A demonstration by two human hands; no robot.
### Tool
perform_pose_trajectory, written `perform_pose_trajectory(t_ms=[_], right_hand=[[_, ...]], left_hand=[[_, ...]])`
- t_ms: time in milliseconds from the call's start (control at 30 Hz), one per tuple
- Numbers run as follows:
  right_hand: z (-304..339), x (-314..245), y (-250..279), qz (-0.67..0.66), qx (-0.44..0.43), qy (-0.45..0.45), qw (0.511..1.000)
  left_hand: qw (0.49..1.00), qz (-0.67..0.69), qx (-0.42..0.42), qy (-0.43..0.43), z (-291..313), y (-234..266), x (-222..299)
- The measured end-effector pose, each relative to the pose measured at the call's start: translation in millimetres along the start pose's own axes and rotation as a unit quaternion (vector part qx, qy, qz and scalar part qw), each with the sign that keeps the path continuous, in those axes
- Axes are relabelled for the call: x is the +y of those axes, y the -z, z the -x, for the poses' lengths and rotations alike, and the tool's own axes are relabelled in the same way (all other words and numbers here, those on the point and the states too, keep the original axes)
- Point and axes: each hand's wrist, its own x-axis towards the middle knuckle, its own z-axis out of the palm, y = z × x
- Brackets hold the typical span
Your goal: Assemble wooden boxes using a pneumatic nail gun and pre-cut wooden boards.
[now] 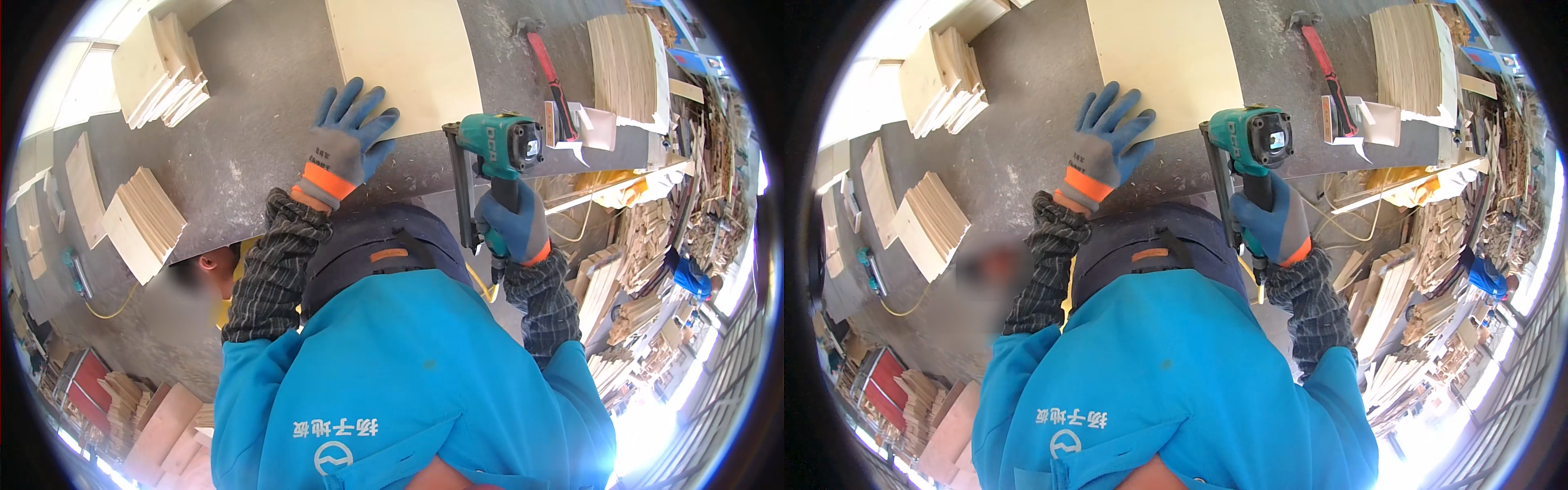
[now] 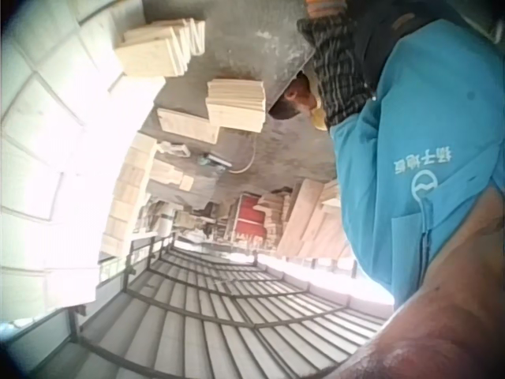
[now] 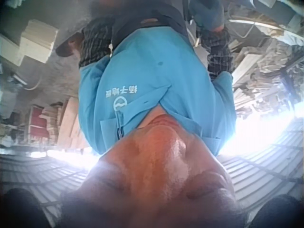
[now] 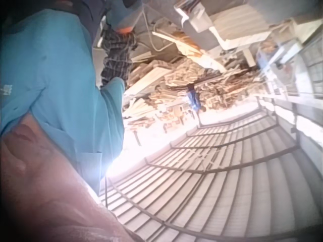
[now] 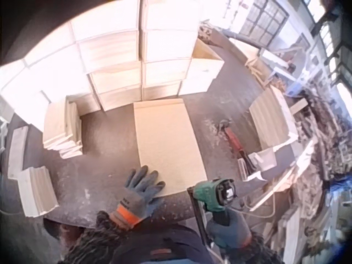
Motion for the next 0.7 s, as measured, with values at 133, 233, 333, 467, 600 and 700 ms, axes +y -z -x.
perform_pose_trajectory(t_ms=[133, 233, 333, 467, 600, 700], right_hand=[[-2.2, -3.4, -3.2, -0.017, -0.009, -0.008, 1.000], [-3.0, -2.3, -4.1, -0.006, -0.007, -0.009, 1.000], [-4.1, -0.3, -3.0, 0.002, -0.010, -0.011, 1.000], [-2.1, -5.7, -6.9, -0.006, -0.004, -0.013, 1.000], [2.9, -4.2, -2.5, -0.001, -0.016, -0.001, 1.000], [9.4, -6.7, -4.5, -0.026, -0.011, -0.006, 1.000]], left_hand=[[0.999, 0.026, 0.012, 0.017, 1.6, -6.1, -0.2], [0.999, 0.031, 0.038, -0.001, 1.8, -8.7, -1.1], [0.998, 0.040, 0.044, 0.000, 0.7, -8.3, -0.2], [0.998, 0.036, 0.044, 0.001, 1.4, -7.5, 0.0], [0.998, 0.038, 0.046, -0.001, 2.2, -8.9, -2.2], [0.997, 0.050, 0.054, -0.001, 4.2, -11.8, -4.5]])
